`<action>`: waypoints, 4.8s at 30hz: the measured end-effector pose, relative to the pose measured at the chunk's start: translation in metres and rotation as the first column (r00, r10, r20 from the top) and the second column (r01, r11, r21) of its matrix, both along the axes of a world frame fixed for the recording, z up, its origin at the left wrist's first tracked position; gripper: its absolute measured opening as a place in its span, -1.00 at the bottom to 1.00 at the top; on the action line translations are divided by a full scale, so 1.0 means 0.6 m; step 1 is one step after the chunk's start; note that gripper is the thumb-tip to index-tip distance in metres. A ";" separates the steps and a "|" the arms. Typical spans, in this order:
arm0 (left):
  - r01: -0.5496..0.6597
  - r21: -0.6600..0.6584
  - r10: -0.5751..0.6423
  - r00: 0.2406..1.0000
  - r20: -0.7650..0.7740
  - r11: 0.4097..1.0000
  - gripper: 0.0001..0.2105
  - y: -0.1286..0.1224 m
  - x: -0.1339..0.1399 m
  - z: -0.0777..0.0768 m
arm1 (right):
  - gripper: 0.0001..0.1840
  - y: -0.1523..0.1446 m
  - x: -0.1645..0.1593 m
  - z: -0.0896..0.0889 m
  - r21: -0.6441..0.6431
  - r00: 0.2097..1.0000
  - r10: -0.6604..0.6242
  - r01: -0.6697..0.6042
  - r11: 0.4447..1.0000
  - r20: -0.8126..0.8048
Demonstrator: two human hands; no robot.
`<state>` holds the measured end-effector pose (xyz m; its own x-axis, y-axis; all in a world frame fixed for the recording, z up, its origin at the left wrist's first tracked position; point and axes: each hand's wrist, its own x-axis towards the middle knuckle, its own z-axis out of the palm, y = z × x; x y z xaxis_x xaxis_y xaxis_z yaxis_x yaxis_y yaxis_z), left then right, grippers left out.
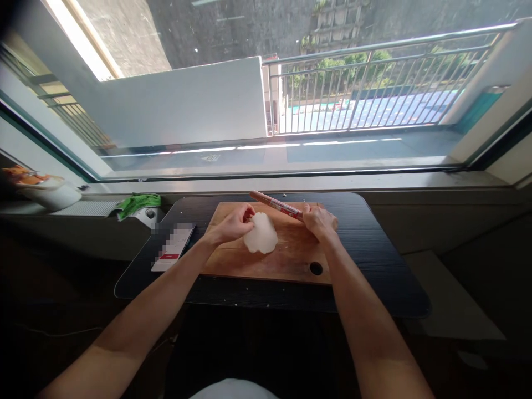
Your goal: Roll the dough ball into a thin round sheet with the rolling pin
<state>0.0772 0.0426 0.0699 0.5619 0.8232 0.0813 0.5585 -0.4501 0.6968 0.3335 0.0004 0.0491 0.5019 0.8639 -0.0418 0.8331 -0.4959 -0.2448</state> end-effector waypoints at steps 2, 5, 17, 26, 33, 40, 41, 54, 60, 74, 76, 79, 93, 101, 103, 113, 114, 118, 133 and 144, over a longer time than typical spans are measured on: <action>-0.050 0.041 0.054 0.994 -0.098 0.998 -0.77 0.021 -0.007 0.000 | -0.37 -0.001 0.000 0.002 -0.028 0.999 -0.020 0.019 0.999 -0.027; -0.209 0.180 0.237 0.960 -0.152 0.961 -0.79 0.049 -0.025 0.004 | -0.35 -0.006 -0.001 0.009 -0.043 0.999 -0.026 0.024 0.999 -0.034; -0.113 0.337 0.228 0.918 -0.325 0.935 -0.70 0.037 -0.008 -0.015 | -0.50 0.017 -0.103 0.031 0.005 0.924 0.326 -0.334 0.943 0.200; 0.037 0.561 0.206 0.909 -0.363 0.827 -0.55 -0.024 -0.042 -0.071 | -0.50 0.020 -0.118 -0.025 0.107 0.825 0.545 -0.561 0.821 0.151; -0.177 0.355 0.339 0.816 -0.469 0.918 -0.47 0.113 0.010 -0.039 | -0.50 0.137 -0.101 -0.015 0.172 0.906 0.388 -0.415 0.893 0.170; -0.059 0.405 0.257 0.852 -0.455 0.912 -0.48 0.025 -0.020 -0.054 | -0.51 0.037 -0.110 -0.038 0.252 0.816 0.495 -0.568 0.784 0.301; -0.070 0.412 0.270 0.852 -0.449 0.908 -0.48 0.029 -0.017 -0.052 | -0.50 0.040 -0.108 -0.036 0.240 0.808 0.502 -0.577 0.781 0.307; -0.119 0.379 0.295 0.843 -0.450 0.918 -0.46 0.032 -0.011 -0.047 | -0.48 0.039 -0.108 -0.037 0.211 0.840 0.454 -0.521 0.827 0.297; -0.173 0.235 0.273 0.817 -0.508 0.957 -0.42 0.122 0.014 -0.034 | -0.38 0.130 -0.100 -0.013 0.180 0.938 0.302 -0.331 0.926 0.167; -0.183 0.253 0.290 0.817 -0.498 0.950 -0.46 0.127 0.021 -0.033 | -0.34 0.139 -0.096 -0.011 0.054 0.957 0.290 -0.291 0.955 0.025; -0.144 0.261 0.261 0.828 -0.497 0.955 -0.44 0.096 0.012 -0.038 | -0.39 0.107 -0.098 -0.019 0.062 0.934 0.351 -0.355 0.933 0.069; -0.138 0.351 0.302 0.831 -0.468 0.926 -0.45 0.063 0.003 -0.045 | -0.46 0.067 -0.100 -0.030 0.145 0.885 0.435 -0.458 0.877 0.167; -0.177 0.356 0.341 0.811 -0.475 0.918 -0.44 0.077 0.009 -0.045 | -0.47 0.085 -0.101 -0.020 0.122 0.912 0.398 -0.408 0.905 0.102; -0.172 0.234 0.274 0.803 -0.529 0.957 -0.42 0.118 0.018 -0.037 | -0.41 0.118 -0.103 -0.009 0.013 0.948 0.317 -0.318 0.948 0.040; -0.148 0.311 0.297 0.806 -0.512 0.939 -0.43 0.082 0.008 -0.043 | -0.46 0.081 -0.105 -0.021 0.068 0.916 0.386 -0.394 0.917 0.108; -0.198 0.214 0.285 0.788 -0.546 0.957 -0.40 0.144 0.028 -0.034 | -0.37 0.154 -0.090 -0.013 0.026 0.957 0.289 -0.290 0.957 0.037; -0.170 0.226 0.268 0.799 -0.538 0.959 -0.40 0.122 0.022 -0.037 | -0.39 0.132 -0.092 -0.017 0.041 0.943 0.330 -0.332 0.942 0.049; -0.134 0.355 0.304 0.821 -0.483 0.925 -0.42 0.062 0.009 -0.047 | -0.46 0.070 -0.093 -0.033 0.129 0.891 0.430 -0.448 0.885 0.147; -0.162 0.262 0.279 0.810 -0.515 0.952 -0.37 0.123 0.026 -0.046 | -0.41 0.132 -0.085 -0.021 0.112 0.919 0.388 -0.394 0.912 0.073; -0.175 0.273 0.299 0.796 -0.526 0.946 -0.39 0.110 0.021 -0.042 | -0.45 0.113 -0.094 -0.017 0.062 0.906 0.414 -0.420 0.906 0.081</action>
